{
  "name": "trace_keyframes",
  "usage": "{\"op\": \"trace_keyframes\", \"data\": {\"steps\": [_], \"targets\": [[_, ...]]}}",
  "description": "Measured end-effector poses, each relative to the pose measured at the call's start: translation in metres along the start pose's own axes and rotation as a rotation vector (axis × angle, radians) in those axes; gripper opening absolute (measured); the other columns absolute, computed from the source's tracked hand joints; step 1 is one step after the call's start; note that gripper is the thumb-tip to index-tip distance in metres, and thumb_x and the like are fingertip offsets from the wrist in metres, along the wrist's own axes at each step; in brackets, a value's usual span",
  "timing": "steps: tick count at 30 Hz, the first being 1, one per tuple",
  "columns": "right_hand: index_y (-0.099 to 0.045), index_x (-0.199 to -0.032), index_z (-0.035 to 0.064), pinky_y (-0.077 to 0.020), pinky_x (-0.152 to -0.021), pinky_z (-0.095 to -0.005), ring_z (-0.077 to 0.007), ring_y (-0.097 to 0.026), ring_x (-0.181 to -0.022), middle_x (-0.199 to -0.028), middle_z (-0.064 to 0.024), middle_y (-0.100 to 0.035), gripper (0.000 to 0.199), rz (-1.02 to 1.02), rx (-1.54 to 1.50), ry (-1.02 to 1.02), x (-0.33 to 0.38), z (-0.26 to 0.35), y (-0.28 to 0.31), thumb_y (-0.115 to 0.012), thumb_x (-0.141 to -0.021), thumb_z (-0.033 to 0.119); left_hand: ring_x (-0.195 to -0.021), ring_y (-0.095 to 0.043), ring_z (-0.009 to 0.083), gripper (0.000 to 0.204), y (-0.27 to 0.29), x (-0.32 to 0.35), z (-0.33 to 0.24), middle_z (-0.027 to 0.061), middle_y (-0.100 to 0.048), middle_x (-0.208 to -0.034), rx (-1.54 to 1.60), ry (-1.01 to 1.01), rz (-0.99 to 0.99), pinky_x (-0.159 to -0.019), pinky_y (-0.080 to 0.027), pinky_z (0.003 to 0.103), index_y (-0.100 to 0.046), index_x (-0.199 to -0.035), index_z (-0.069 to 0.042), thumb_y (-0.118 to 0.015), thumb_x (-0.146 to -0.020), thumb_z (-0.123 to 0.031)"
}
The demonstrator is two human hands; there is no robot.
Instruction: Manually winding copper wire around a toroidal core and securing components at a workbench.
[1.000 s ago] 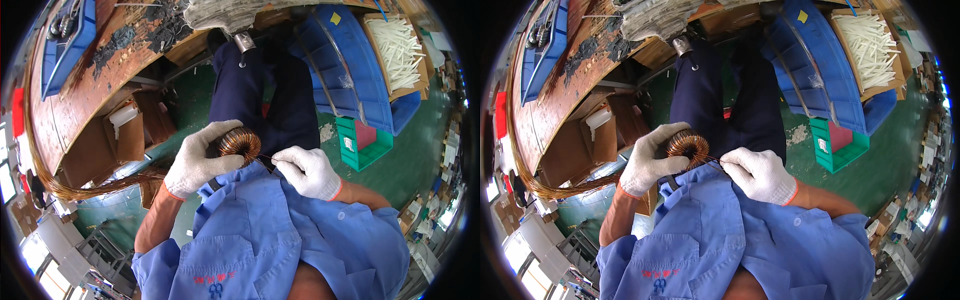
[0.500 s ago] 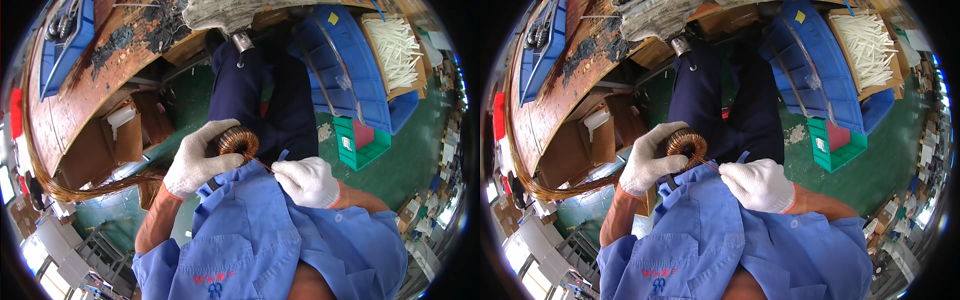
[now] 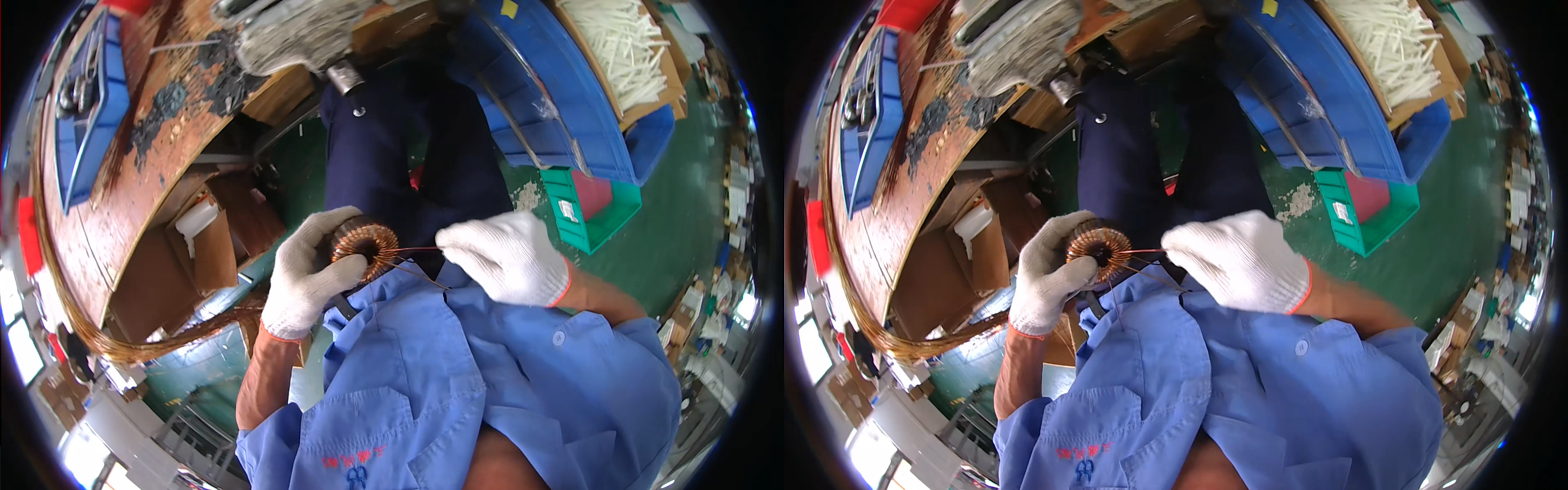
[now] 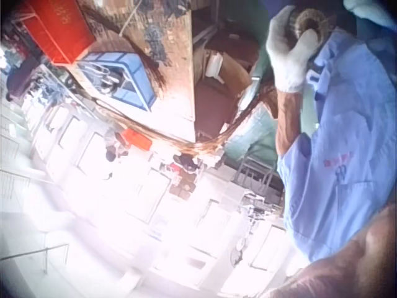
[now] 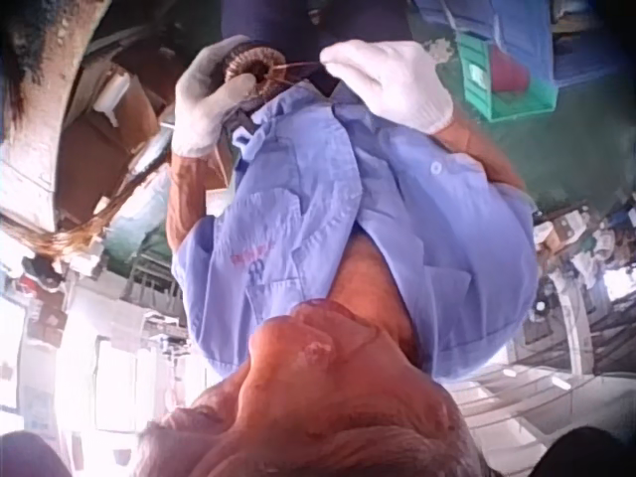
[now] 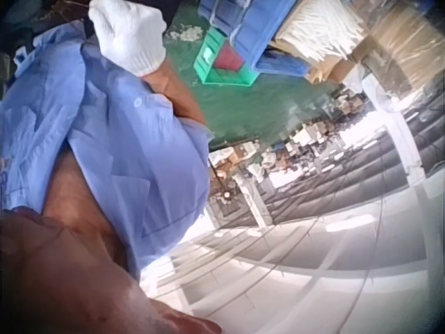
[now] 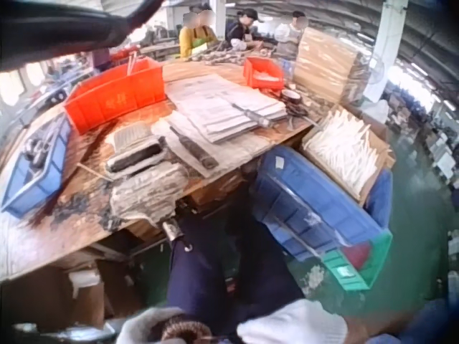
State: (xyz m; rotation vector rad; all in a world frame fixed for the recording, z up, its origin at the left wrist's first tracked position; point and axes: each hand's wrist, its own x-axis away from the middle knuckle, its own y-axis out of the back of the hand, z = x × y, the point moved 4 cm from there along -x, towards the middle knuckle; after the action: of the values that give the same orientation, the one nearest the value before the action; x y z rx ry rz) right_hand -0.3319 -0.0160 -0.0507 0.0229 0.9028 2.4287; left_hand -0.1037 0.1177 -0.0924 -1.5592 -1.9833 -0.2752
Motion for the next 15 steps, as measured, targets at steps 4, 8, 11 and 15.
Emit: {"op": "trace_keyframes", "data": {"steps": [4, 8, 11, 15], "targets": [[-0.072, -0.103, 0.0134, -0.0543, -0.056, -0.0364, -0.0218, -0.069, -0.065, -0.074, -0.0026, -0.063, 0.014, -0.001, 0.429, 0.233, -0.028, 0.012, 0.022, -0.075, -0.090, 0.019, -0.121, -0.064, 0.0180, 0.077, 0.006, -0.007, -0.012, 0.0108, -0.067, -0.131, -0.003, -0.030, 0.046, -0.109, -0.049, 0.032, -0.057, -0.147, 0.009, -0.081, -0.077, -0.016], [-0.067, -0.100, 0.0163, -0.0506, -0.056, -0.0308, -0.0162, -0.064, -0.067, -0.075, 0.0001, -0.055, 0.015, -0.084, 0.758, 0.472, -0.055, 0.014, 0.043, -0.067, -0.088, 0.025, -0.118, -0.066, 0.0198, 0.075, 0.004, -0.014, -0.040, 0.0126, -0.068, -0.128, 0.046, -0.001, 0.144, -0.109, -0.051, 0.033, -0.056, -0.145, 0.008, -0.077, -0.075, -0.010], [-0.068, -0.098, 0.0133, -0.0505, -0.055, -0.0316, -0.0164, -0.063, -0.068, -0.077, -0.0004, -0.055, 0.015, -0.204, 0.827, 0.607, -0.069, 0.028, 0.057, -0.067, -0.087, 0.023, -0.116, -0.068, 0.0210, 0.076, 0.001, -0.015, -0.071, 0.0139, -0.069, -0.125, -0.006, 0.003, 0.174, -0.107, -0.053, 0.034, -0.054, -0.144, 0.008, -0.077, -0.073, -0.008], [-0.069, -0.098, 0.0122, -0.0545, -0.058, -0.0319, -0.0166, -0.066, -0.072, -0.082, -0.0016, -0.058, 0.014, -0.268, 0.889, 0.661, -0.089, 0.039, 0.076, -0.067, -0.088, 0.022, -0.115, -0.068, 0.0202, 0.073, -0.010, -0.018, -0.108, 0.0146, -0.069, -0.125, -0.159, -0.078, 0.206, -0.105, -0.055, 0.035, -0.054, -0.142, 0.007, -0.075, -0.074, -0.006]]}}
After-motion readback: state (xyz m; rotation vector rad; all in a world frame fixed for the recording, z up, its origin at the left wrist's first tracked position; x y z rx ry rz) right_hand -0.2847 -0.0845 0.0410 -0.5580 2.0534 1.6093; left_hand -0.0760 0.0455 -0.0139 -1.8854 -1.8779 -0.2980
